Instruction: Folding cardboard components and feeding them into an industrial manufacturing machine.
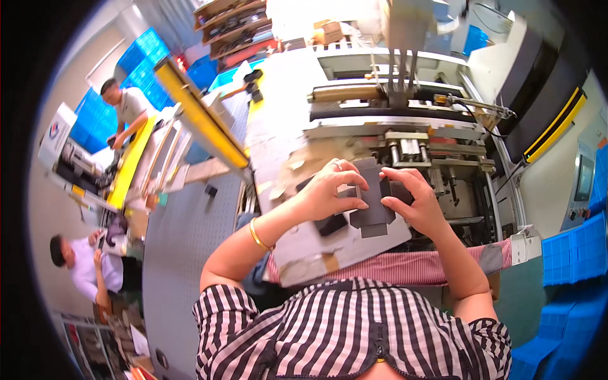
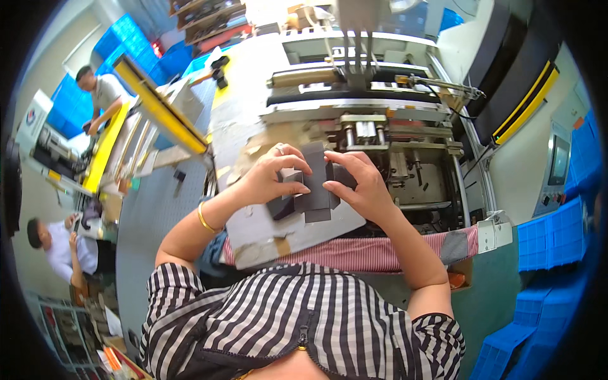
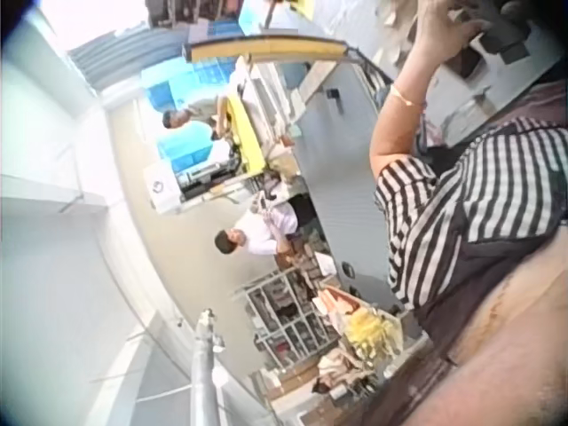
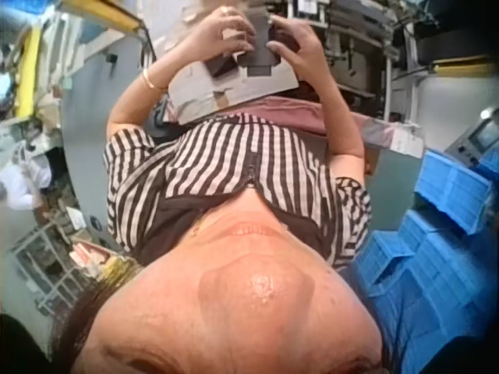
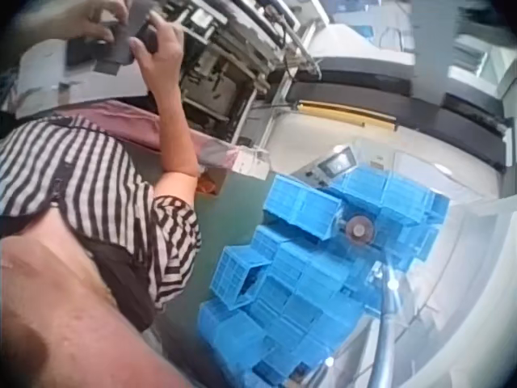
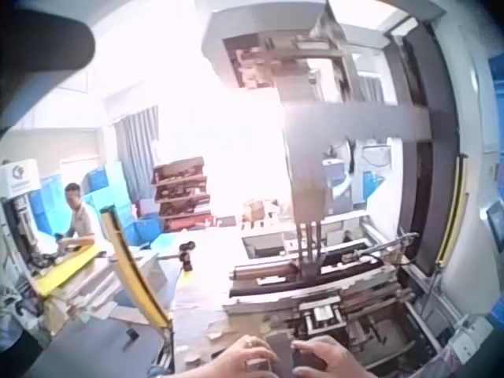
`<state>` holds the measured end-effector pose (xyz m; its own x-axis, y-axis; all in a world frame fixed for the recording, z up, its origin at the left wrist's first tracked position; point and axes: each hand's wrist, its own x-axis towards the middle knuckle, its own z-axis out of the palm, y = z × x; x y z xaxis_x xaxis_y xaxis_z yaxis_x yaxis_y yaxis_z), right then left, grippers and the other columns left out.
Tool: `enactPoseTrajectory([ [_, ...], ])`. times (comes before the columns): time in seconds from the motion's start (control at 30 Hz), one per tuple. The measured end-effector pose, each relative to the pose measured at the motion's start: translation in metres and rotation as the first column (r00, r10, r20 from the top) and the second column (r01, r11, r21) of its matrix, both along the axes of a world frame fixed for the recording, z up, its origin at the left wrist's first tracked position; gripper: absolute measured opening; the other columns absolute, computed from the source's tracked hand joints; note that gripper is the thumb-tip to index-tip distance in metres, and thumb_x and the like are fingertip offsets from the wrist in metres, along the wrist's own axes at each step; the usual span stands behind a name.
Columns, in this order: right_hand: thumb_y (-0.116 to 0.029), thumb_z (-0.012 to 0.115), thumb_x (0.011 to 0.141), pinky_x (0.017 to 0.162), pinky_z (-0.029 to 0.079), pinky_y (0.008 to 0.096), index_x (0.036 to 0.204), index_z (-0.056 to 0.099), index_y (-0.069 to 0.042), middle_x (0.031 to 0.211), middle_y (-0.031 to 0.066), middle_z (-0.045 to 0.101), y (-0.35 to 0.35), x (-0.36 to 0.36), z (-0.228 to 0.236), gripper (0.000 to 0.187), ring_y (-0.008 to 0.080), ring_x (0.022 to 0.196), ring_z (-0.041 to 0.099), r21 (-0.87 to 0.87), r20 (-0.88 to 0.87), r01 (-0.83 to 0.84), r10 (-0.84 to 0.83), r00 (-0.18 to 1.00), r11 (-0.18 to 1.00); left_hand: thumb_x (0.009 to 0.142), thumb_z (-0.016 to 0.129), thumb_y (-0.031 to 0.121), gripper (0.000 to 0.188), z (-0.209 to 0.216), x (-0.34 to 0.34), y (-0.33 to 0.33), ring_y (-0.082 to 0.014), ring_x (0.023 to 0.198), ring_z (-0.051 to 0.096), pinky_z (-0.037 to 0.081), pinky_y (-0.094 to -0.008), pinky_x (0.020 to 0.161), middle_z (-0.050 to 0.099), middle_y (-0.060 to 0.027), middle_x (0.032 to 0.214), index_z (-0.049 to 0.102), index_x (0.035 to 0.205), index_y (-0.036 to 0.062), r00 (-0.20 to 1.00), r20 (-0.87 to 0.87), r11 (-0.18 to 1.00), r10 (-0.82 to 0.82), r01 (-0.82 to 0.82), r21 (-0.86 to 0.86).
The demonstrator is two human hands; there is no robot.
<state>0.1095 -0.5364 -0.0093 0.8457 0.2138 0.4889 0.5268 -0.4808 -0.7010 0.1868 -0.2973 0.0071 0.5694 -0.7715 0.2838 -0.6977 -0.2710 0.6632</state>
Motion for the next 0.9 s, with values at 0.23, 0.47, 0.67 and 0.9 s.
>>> enactPoseTrajectory([
  [0.23, -0.019, 0.072, 0.085, 0.091, 0.047, 0.0358, 0.132, 0.054, -0.004, 0.107, 0.0088, 0.067, -0.097, 0.142, 0.011, 0.052, 0.0217, 0.103, 0.059, 0.018, 0.021, 0.111, -0.112, 0.994, 0.994, 0.073, 0.083, 0.016, 0.048, -0.001, 0.137, -0.099, -0.0206, 0.095, 0.061, 0.05, -0.0346, 0.085, 0.064, -0.0078, 0.116, 0.063, 0.117, 0.0073, 0.995, -0.043, 0.964, 0.087, -0.095, -0.25],
  [0.47, -0.022, 0.07, 0.09, 0.086, 0.051, 0.0285, 0.137, 0.047, -0.003, 0.109, 0.0102, 0.068, -0.173, 0.3, 0.036, 0.056, 0.0162, 0.102, 0.063, 0.192, -0.054, 0.064, -0.054, 0.997, 0.979, 0.074, 0.083, 0.015, 0.068, 0.039, 0.284, -0.177, -0.0093, 0.075, 0.061, 0.052, -0.0264, 0.07, 0.071, -0.0081, 0.096, 0.051, 0.133, 0.0053, 0.984, -0.109, 0.923, 0.14, -0.169, -0.346],
  [0.67, -0.029, 0.061, 0.095, 0.087, 0.052, 0.0302, 0.139, 0.046, -0.006, 0.115, 0.0074, 0.066, -0.168, 0.29, 0.068, 0.051, 0.0172, 0.109, 0.061, 0.135, 0.222, 0.082, -0.111, 0.969, 0.987, 0.069, 0.086, 0.042, 0.094, 0.046, 0.287, -0.179, -0.0283, 0.1, 0.062, 0.049, -0.0383, 0.089, 0.066, -0.0166, 0.114, 0.041, 0.143, 0.0076, 0.931, 0.256, 0.928, 0.262, -0.171, -0.33],
  [0.9, -0.007, 0.064, 0.089, 0.081, 0.053, 0.0336, 0.105, 0.068, 0.001, 0.096, 0.0125, 0.071, 0.01, 0.066, -0.038, 0.018, 0.0211, 0.089, 0.068, 0.131, -0.159, -0.246, 0.265, 0.951, 0.96, 0.08, 0.077, 0.013, 0.052, 0.009, 0.11, 0.013, -0.0228, 0.112, 0.059, 0.048, -0.0348, 0.092, 0.062, -0.0074, 0.127, 0.059, 0.128, 0.0076, 0.979, 0.196, 0.991, 0.054, -0.029, -0.129],
])
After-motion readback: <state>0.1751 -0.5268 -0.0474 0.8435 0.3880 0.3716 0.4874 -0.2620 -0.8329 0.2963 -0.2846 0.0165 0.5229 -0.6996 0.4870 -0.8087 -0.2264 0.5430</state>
